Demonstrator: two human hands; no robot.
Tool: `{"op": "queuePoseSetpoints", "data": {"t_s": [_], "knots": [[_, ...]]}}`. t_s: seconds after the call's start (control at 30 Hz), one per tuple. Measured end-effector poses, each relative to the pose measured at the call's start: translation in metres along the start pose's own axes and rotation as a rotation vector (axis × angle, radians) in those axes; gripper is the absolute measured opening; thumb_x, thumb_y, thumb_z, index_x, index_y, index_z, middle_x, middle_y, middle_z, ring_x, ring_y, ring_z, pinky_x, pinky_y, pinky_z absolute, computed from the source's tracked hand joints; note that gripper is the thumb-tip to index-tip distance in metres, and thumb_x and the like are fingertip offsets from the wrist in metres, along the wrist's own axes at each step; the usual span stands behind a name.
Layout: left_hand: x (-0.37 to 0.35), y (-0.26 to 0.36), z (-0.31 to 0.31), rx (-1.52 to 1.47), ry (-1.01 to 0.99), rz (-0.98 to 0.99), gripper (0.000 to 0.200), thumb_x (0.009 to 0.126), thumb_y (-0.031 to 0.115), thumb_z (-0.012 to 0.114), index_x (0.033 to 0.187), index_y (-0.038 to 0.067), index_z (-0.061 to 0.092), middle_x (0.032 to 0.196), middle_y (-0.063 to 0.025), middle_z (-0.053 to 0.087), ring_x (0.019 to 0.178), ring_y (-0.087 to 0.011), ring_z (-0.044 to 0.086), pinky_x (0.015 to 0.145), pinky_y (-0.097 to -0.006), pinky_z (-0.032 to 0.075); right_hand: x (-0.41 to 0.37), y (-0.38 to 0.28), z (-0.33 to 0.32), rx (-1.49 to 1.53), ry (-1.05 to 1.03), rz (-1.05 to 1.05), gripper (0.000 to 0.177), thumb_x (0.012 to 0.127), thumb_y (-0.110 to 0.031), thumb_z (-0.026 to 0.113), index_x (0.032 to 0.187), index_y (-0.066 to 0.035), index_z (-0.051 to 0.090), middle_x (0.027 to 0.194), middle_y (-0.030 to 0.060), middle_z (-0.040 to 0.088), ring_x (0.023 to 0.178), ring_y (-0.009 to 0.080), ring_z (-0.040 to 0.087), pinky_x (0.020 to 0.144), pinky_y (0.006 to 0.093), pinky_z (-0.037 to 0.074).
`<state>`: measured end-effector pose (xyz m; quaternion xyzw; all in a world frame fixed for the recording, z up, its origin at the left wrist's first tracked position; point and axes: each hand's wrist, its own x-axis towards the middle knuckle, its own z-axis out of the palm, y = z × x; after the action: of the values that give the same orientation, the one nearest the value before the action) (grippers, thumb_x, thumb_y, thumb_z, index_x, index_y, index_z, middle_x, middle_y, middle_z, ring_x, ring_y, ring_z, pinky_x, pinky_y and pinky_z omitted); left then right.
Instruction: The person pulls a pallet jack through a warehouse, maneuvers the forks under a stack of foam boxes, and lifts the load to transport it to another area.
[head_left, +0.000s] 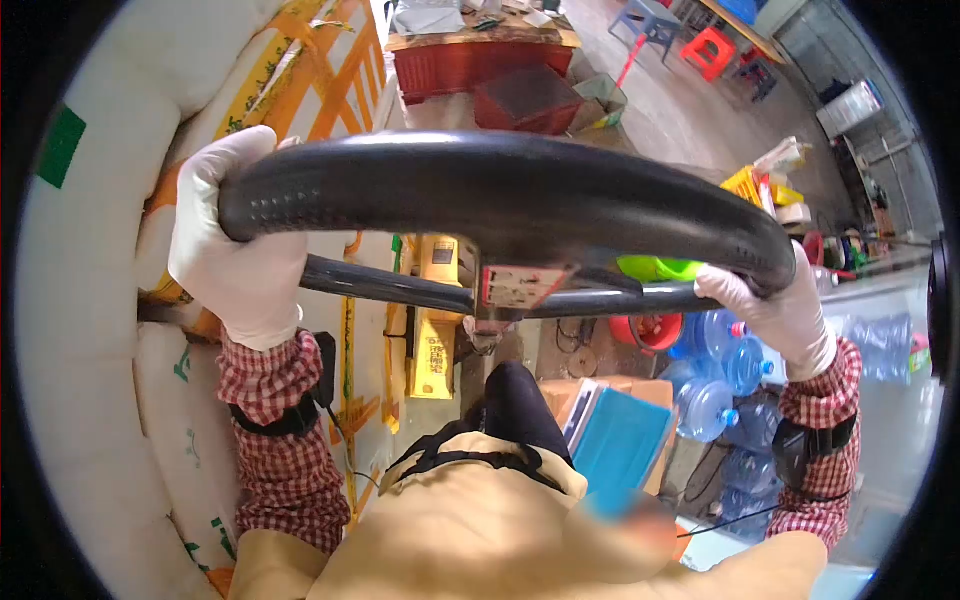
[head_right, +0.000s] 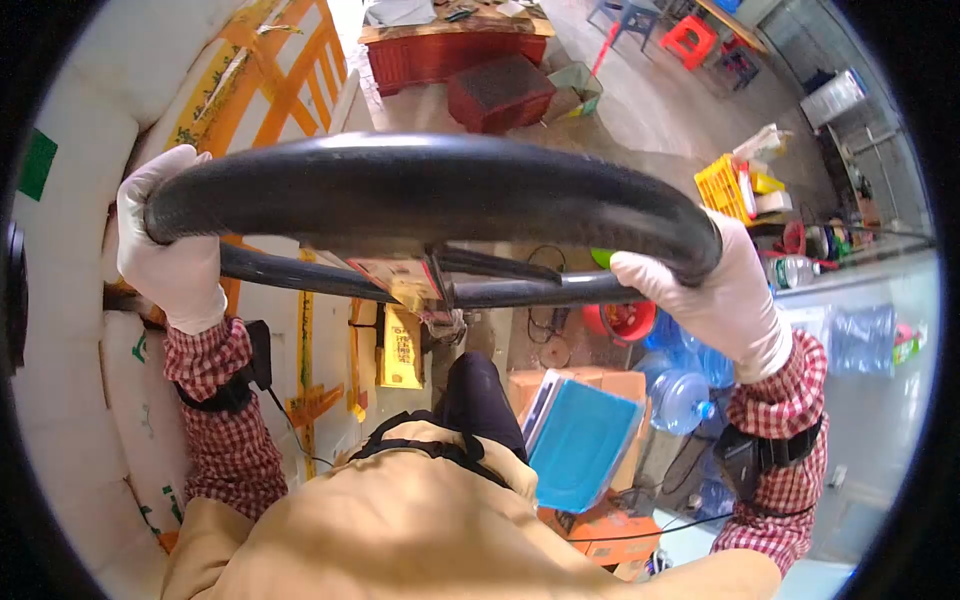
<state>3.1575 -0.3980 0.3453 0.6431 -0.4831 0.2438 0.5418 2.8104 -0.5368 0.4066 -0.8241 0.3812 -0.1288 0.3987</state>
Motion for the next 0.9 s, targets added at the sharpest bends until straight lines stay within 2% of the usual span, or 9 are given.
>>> {"op": "queuePoseSetpoints", "data": {"t_s": [0.3, 0.37, 0.43, 0.5, 0.53, 0.6, 0.63, 0.7, 0.9], "knots": [[0.010, -0.017, 0.016, -0.150, 0.145, -0.266, 0.022, 0.073, -0.003, 0.079, 0.091, 0.000, 0.067, 0.075, 0.0004, 0.060, 0.065, -0.0060, 0.049, 0.061, -0.0196, 0.042, 0.067, 0.005, -0.018, -0.218, -0.185, -0.256, 0.028, 0.070, -0.004, 0.077, 0.095, -0.003, 0.066, 0.084, 0.0119, 0.067, 0.075, 0.0218, 0.068, 0.070, 0.0294, 0.052], [0.023, -0.029, 0.025, 0.038, 0.112, 0.069, 0.017, 0.075, -0.009, 0.070, 0.090, -0.001, 0.067, 0.075, -0.0010, 0.059, 0.064, -0.0074, 0.049, 0.060, -0.0203, 0.041, 0.088, 0.005, -0.014, -0.152, -0.190, -0.394, 0.030, 0.069, -0.004, 0.076, 0.097, -0.004, 0.066, 0.081, 0.0106, 0.068, 0.072, 0.0243, 0.068, 0.067, 0.0310, 0.053], [0.024, -0.055, 0.035, 0.241, 0.191, 0.186, 0.018, 0.076, -0.011, 0.061, 0.091, -0.002, 0.065, 0.072, -0.0015, 0.058, 0.059, -0.0082, 0.048, 0.058, -0.0213, 0.040, 0.115, 0.003, -0.025, -0.150, -0.383, -0.368, 0.032, 0.070, -0.006, 0.076, 0.099, -0.005, 0.065, 0.078, 0.0072, 0.069, 0.070, 0.0222, 0.068, 0.066, 0.0318, 0.054], [0.021, -0.054, 0.030, 0.186, 0.122, 0.015, 0.020, 0.077, -0.010, 0.057, 0.094, -0.003, 0.065, 0.067, -0.0005, 0.053, 0.056, -0.0080, 0.045, 0.055, -0.0222, 0.038, 0.151, 0.007, -0.033, -0.255, -0.817, -0.288, 0.037, 0.070, -0.014, 0.077, 0.103, -0.004, 0.064, 0.077, 0.0036, 0.070, 0.067, 0.0199, 0.068, 0.062, 0.0302, 0.053], [0.020, -0.050, 0.039, 0.249, 0.162, -0.030, 0.020, 0.077, -0.009, 0.056, 0.094, -0.003, 0.065, 0.066, -0.0002, 0.051, 0.055, -0.0080, 0.045, 0.054, -0.0221, 0.038, 0.153, 0.026, -0.026, -0.161, -0.698, -0.368, 0.021, 0.075, -0.022, 0.073, 0.087, -0.011, 0.061, 0.067, 0.0034, 0.063, 0.061, 0.0224, 0.065, 0.056, 0.0312, 0.050], [0.017, -0.034, 0.052, 0.340, 0.233, -0.134, 0.018, 0.080, -0.005, 0.055, 0.096, -0.003, 0.063, 0.065, -0.0021, 0.049, 0.054, -0.0086, 0.046, 0.054, -0.0226, 0.039, 0.178, 0.019, -0.037, -0.145, -0.923, -0.410, 0.010, 0.080, -0.026, 0.068, 0.078, -0.017, 0.064, 0.059, 0.0035, 0.058, 0.055, 0.0240, 0.062, 0.050, 0.0321, 0.048], [0.015, -0.034, 0.054, 0.353, 0.267, -0.189, 0.016, 0.082, -0.001, 0.057, 0.096, -0.004, 0.062, 0.067, -0.0036, 0.050, 0.055, -0.0096, 0.047, 0.056, -0.0238, 0.042, 0.168, 0.044, -0.033, -0.085, -0.682, -0.577, 0.017, 0.080, -0.023, 0.065, 0.094, -0.014, 0.068, 0.066, 0.0025, 0.064, 0.064, 0.0220, 0.066, 0.057, 0.0290, 0.052], [0.012, -0.031, 0.057, 0.401, 0.269, -0.149, 0.017, 0.083, 0.001, 0.058, 0.098, -0.004, 0.061, 0.068, -0.0046, 0.052, 0.056, -0.0109, 0.049, 0.057, -0.0256, 0.044, 0.179, 0.050, -0.041, 0.044, -0.743, -0.655, 0.020, 0.081, -0.016, 0.068, 0.095, -0.003, 0.066, 0.072, 0.0114, 0.063, 0.067, 0.0269, 0.064, 0.060, 0.0349, 0.050], [0.011, -0.025, 0.066, 0.190, 0.312, -0.180, 0.022, 0.081, 0.006, 0.062, 0.100, -0.004, 0.061, 0.060, -0.0005, 0.050, 0.051, -0.0107, 0.048, 0.049, -0.0251, 0.040, 0.199, 0.058, -0.049, 0.135, -0.724, -0.592, 0.014, 0.080, -0.015, 0.065, 0.092, -0.008, 0.067, 0.069, 0.0098, 0.062, 0.059, 0.0280, 0.061, 0.055, 0.0358, 0.049]]}}
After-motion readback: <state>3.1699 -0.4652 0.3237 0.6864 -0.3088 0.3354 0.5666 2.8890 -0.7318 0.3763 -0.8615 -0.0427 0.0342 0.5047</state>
